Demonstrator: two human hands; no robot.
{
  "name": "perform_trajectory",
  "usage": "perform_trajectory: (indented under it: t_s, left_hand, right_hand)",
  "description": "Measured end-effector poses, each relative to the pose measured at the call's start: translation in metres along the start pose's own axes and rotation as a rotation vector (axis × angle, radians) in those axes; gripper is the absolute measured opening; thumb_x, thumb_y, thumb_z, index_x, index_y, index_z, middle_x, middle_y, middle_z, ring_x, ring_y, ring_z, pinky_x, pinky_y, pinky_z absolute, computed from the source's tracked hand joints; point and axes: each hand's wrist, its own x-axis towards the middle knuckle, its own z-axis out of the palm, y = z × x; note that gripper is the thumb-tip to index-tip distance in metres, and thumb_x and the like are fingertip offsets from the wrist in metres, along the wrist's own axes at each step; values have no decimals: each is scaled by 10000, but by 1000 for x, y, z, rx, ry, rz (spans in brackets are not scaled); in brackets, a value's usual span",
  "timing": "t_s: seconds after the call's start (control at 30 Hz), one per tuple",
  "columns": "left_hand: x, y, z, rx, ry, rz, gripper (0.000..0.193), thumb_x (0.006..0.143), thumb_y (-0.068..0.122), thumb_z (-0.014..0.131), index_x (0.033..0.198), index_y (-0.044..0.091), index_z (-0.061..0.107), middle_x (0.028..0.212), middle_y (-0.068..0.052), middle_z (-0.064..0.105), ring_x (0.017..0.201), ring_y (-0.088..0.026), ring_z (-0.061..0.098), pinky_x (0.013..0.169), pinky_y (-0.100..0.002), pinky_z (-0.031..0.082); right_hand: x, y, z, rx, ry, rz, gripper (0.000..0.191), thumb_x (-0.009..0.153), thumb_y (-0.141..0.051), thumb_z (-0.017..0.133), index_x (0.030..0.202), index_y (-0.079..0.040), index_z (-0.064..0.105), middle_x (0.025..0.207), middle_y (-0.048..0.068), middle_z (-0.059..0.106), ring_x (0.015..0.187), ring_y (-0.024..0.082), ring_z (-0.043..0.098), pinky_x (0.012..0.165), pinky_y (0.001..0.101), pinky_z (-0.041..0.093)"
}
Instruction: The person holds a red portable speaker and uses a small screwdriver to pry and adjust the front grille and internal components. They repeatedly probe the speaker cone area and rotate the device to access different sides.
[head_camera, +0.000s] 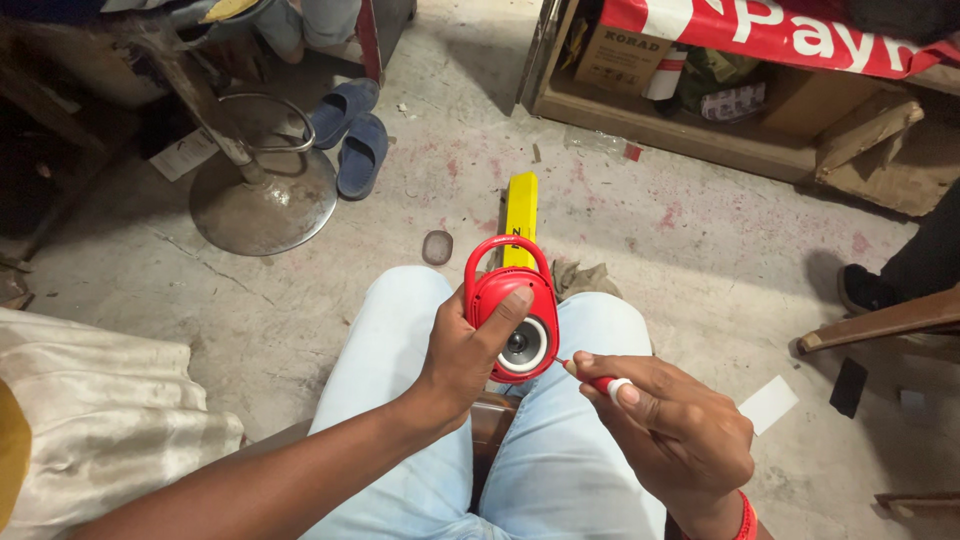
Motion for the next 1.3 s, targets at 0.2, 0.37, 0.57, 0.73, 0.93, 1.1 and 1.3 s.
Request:
perform_trajectory:
  t_s: [0.2,0.37,0.57,0.73,0.93,1.1,1.3]
  left_hand:
    - [-1,-1,3,-17,15,-13,388,923,347,699,1168,47,680,957,-23,730,828,-72,685,743,-256,589]
    - [-2,-2,3,-17,38,-24,393,916,340,704,1178,49,678,973,-23,732,844,-72,685,748,-256,588]
    - [-2,-2,5,-8,61,2,383,926,325,706,1180,39,682,978,-31,731,849,-80,680,749,-254,582]
    - [-3,-4,4,-33,50,-1,379,917,322,699,1185,57,665,984,-19,732,856,-73,688,753,-251,588]
    - [-3,-8,4,6,99,-8,381,916,330,707,1167,45,676,958,-28,728,827,-79,679,729,-258,581]
    - [2,-7,2,31,77,-16,399,915,355,703,1171,51,675,965,-21,727,836,-72,678,745,-254,579]
    - [16,-2,-8,6,92,12,426,924,386,697,1178,46,673,968,-24,716,837,-81,668,751,-260,572]
  right_hand:
    - [-3,-2,2,-59,52,39,290,880,50,778,1076,1,571,937,233,750,910,290,806,766,375,661]
    - [-3,-3,1,-76,49,31,335,872,40,799,1111,2,567,914,219,751,893,275,804,762,361,683]
    - [-3,-4,1,-115,54,43,367,844,31,823,1100,-16,564,912,230,746,891,287,803,755,365,672]
    - [-4,-5,3,-153,60,53,402,834,25,839,1117,-7,557,921,230,745,900,291,799,772,364,671]
    - [-9,-3,6,-191,73,74,434,819,22,852,1130,-14,551,932,232,746,903,288,797,772,346,667]
    - [-22,7,9,-125,114,86,469,836,49,829,1191,-11,529,1009,242,739,972,287,786,817,374,681]
    - [-32,26,-8,199,460,272,304,1139,32,670,1262,-68,410,1039,149,683,951,212,728,897,390,678]
